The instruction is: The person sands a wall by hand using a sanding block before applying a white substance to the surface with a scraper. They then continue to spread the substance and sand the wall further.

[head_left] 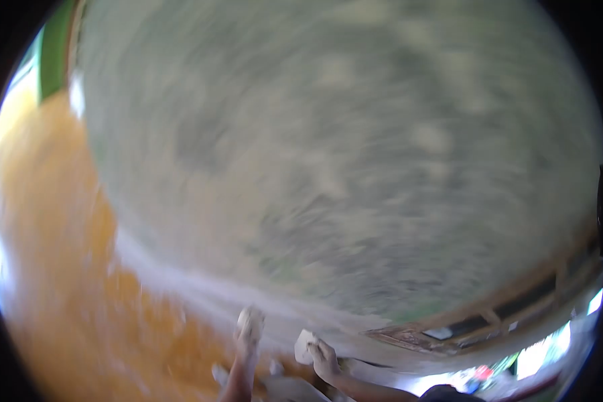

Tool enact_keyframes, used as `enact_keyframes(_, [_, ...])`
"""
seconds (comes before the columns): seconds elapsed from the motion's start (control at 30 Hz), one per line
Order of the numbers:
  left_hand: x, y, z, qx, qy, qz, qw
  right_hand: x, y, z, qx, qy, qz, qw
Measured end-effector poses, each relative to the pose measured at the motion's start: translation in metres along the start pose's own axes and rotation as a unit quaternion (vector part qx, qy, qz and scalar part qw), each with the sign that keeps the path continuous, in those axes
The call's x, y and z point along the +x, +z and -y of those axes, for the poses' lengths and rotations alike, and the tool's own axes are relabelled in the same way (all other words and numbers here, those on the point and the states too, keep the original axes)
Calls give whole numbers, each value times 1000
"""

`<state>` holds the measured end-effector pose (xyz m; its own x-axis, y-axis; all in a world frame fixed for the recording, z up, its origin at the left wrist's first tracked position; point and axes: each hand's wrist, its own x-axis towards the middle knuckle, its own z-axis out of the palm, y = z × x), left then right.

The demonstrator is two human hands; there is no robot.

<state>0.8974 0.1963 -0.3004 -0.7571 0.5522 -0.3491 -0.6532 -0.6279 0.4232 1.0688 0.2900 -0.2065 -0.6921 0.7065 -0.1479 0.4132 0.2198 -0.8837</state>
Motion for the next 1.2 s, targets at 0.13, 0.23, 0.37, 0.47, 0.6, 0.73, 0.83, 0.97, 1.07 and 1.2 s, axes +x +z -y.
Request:
enact_keyframes(0.13, [-15, 27, -28, -3, 29, 66, 997, -3, -40, 85, 26, -194, -84, 977])
enact_keyframes(0.23, [-48, 46, -41, 13, 10, 84, 996, -5, -108, 164, -62, -401, -125, 905])
enact_keyframes(0.37, [-68, 67, -49, 43, -19, 127, 991, -19, -212, 262, -245, -558, -257, 750])
enact_keyframes(0.47, [-86, 70, -48, 66, -37, 169, 983, -35, -276, 327, -338, -638, -366, 587])
enact_keyframes(0.6, [-98, 65, -42, 85, -60, 207, 973, -52, -340, 341, -300, -574, -458, 609])
enact_keyframes(0.73, [-110, 61, -44, 111, -61, 202, 971, -56, -370, 312, -140, -583, -503, 622])
enact_keyframes(0.83, [-122, 51, -46, 132, -45, 187, 972, -46, -369, 256, -29, -542, -505, 671])
enact_keyframes(0.97, [-136, 48, -43, 179, -18, 177, 968, -46, -343, 180, 128, -442, -511, 726])
enact_keyframes(1.07, [-154, 51, -41, 232, 5, 145, 962, -58, -291, 115, 232, -333, -469, 784])
enact_keyframes(1.2, [-158, 51, -40, 297, 19, 139, 945, -75, -199, 6, 340, -151, -394, 841])
